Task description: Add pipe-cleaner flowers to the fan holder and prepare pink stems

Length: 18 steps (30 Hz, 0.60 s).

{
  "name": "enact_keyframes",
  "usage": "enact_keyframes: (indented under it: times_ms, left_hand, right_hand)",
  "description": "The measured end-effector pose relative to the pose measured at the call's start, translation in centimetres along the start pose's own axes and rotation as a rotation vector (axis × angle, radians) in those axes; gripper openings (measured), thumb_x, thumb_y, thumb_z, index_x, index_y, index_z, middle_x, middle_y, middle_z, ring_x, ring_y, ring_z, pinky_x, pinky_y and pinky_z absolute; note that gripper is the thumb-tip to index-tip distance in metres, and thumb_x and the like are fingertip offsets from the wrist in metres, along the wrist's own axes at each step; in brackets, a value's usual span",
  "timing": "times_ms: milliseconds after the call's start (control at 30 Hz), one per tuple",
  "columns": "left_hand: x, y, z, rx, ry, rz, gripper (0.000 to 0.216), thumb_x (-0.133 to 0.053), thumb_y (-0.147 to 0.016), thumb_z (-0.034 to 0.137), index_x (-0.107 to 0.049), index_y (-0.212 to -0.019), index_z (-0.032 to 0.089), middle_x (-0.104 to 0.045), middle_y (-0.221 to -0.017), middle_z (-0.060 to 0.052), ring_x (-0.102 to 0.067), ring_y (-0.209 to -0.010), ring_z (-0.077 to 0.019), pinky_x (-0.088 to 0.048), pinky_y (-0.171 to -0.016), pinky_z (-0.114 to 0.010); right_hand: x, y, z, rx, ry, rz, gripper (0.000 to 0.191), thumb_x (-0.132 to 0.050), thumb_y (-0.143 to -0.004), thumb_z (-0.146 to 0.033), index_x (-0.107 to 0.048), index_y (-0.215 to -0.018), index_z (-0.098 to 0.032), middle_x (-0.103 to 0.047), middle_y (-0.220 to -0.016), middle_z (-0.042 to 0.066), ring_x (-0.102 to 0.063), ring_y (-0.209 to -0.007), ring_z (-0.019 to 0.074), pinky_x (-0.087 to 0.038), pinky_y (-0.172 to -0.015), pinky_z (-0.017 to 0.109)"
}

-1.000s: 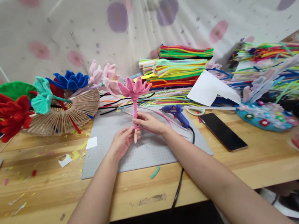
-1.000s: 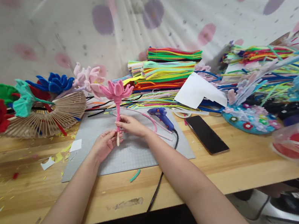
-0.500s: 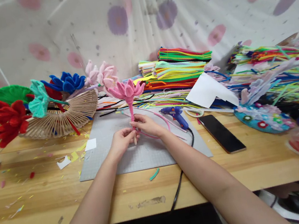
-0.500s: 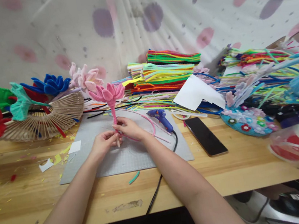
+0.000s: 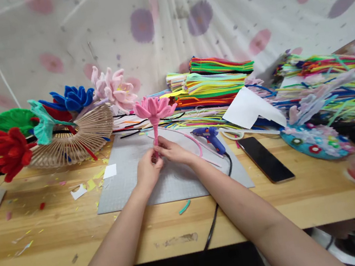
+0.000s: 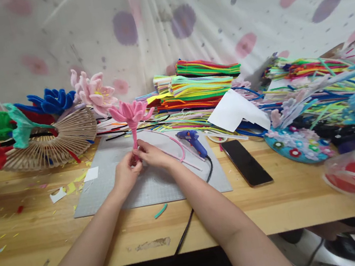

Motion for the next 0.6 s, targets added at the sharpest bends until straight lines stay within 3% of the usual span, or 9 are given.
enact_keyframes:
  times_ms: [167,300,500,600]
  left_hand:
    - [-0.7,0.0,-1.0,0.088,0.205,-0.103,0.011,-0.055,-0.069,0.018,-0.055,-0.080,0.020,-0.056,-0.054,0.005,-0.053,-0.043,-0.0098,-0.036,-0.046,-0.021]
    - [-1.3,-0.1,-1.7,0.318,0.487,-0.255,0.017,-0.063,-0.066,0.027,-0.051,-0.072,0.016,-0.058,-0.057,0.003,-0.054,-0.042,-0.0098,-0.038,-0.042,-0.020]
    - [-0.1,-0.4,-1.6,0.512,0.758,-0.575,0.024,-0.074,-0.062,0.030,-0.059,-0.071,0.013,-0.061,-0.063,-0.001,-0.056,-0.050,-0.0087,-0.050,-0.056,-0.025]
    - [0.4,-0.4,-1.3,0.602,0.877,-0.647,0.024,-0.077,-0.060,0.023,-0.060,-0.074,0.014,-0.060,-0.063,0.000,-0.057,-0.053,-0.0089,-0.054,-0.065,-0.031]
  right_hand:
    - [0.2,0.0,0.6,-0.003,-0.022,-0.004,0.010,-0.046,-0.081,-0.028,-0.044,-0.077,-0.019,-0.048,-0.071,-0.002,-0.044,-0.070,0.0113,-0.037,-0.066,0.023]
    - [0.2,0.1,1.0,-0.007,-0.055,-0.019,0.016,-0.047,-0.080,-0.032,-0.044,-0.072,-0.018,-0.044,-0.069,-0.003,-0.041,-0.065,0.0099,-0.036,-0.063,0.023]
    - [0.3,0.2,0.8,0.000,-0.213,-0.059,0.025,-0.053,-0.078,-0.042,-0.046,-0.074,-0.018,-0.044,-0.070,-0.003,-0.040,-0.062,0.0084,-0.035,-0.056,0.021]
    - [0.3,0.2,0.7,-0.040,-0.244,-0.074,0.030,-0.055,-0.076,-0.046,-0.045,-0.074,-0.018,-0.042,-0.069,-0.004,-0.037,-0.059,0.0073,-0.031,-0.050,0.019]
Point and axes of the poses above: each hand's wrist, its own y-axis away from the middle knuckle, its own x-axis out of the back of the hand, z = x × y, the point moved 3 cm from there along -y, towards the middle knuckle
